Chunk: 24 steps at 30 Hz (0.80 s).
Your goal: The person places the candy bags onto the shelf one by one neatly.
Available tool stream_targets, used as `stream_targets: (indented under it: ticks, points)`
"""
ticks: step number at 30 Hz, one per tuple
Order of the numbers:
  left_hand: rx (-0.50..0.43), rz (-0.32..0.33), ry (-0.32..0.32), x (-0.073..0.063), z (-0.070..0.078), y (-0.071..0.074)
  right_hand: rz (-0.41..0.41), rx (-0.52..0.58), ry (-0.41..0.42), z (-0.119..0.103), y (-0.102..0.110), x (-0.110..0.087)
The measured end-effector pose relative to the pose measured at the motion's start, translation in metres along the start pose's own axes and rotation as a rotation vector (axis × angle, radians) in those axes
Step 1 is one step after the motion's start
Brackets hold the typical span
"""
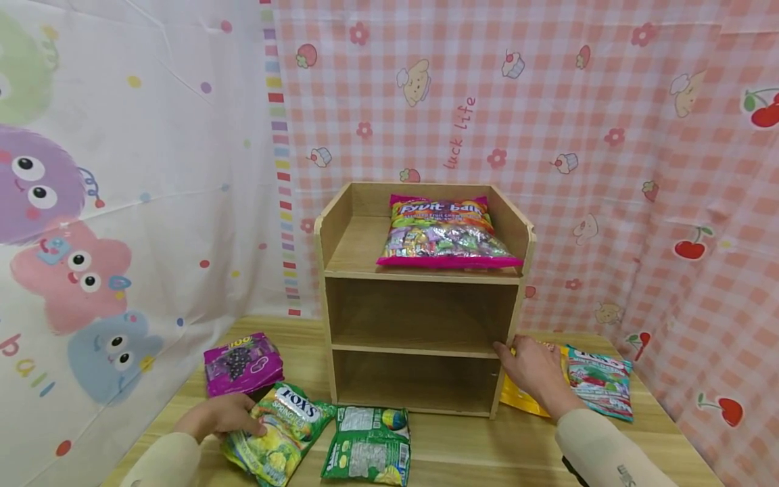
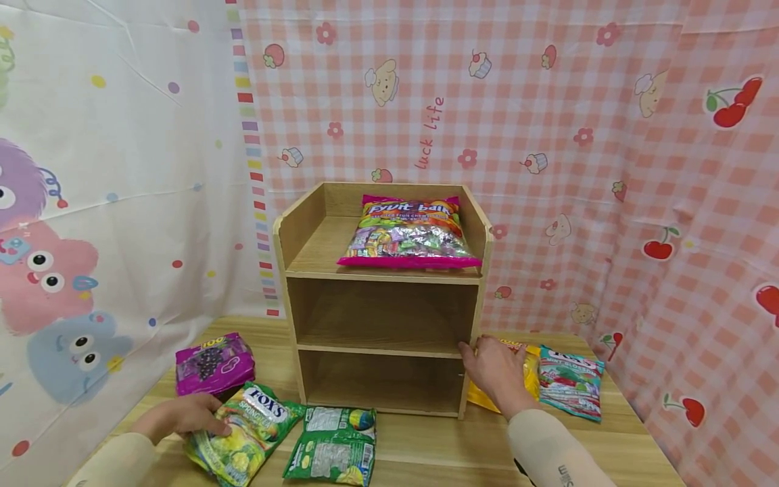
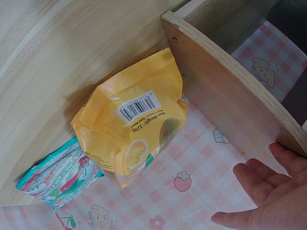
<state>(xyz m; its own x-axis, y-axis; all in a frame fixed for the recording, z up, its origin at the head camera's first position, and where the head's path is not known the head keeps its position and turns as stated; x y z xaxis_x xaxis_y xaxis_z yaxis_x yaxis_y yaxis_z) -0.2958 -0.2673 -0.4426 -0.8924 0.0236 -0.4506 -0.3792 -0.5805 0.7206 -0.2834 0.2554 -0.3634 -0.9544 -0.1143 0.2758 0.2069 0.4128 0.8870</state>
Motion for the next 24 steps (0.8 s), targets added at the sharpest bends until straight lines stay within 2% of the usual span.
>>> stream_targets:
  ticks: [4,10,14,19,24]
  points:
    - [-0.021,-0.033,-0.017,-0.001,-0.002,0.002,-0.005,-0.007,-0.004,0.0,0.0,0.0]
    - [-0.12,-0.15,-0.09,-0.002,-0.005,0.009,0.002,-0.01,-0.004,-0.001,0.001,0.0]
    - [-0.199,-0.202,-0.17,-0.002,-0.009,0.012,0.005,-0.008,-0.001,0.0,0.0,0.0]
    - [-0.301,-0.225,-0.275,-0.003,-0.011,0.017,0.007,-0.009,0.001,0.0,-0.001,0.0]
    - [-0.419,-0.285,-0.381,-0.006,-0.007,0.025,0.006,0.001,-0.003,0.001,-0.001,-0.001]
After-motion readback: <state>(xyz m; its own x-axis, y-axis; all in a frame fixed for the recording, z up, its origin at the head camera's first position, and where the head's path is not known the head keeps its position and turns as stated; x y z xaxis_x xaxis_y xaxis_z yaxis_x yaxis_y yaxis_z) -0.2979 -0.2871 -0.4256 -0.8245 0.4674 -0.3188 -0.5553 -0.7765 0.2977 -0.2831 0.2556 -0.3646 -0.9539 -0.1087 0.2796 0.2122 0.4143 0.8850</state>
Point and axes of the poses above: each hand's wrist, its own x-axis towards the middle knuckle, its own y-axis out of the back of the hand, z = x × y, the point moved 1 cm from there along x, towards the middle knuckle, and after that the axes turned 9 degrees about y, right-handed, at the moved point
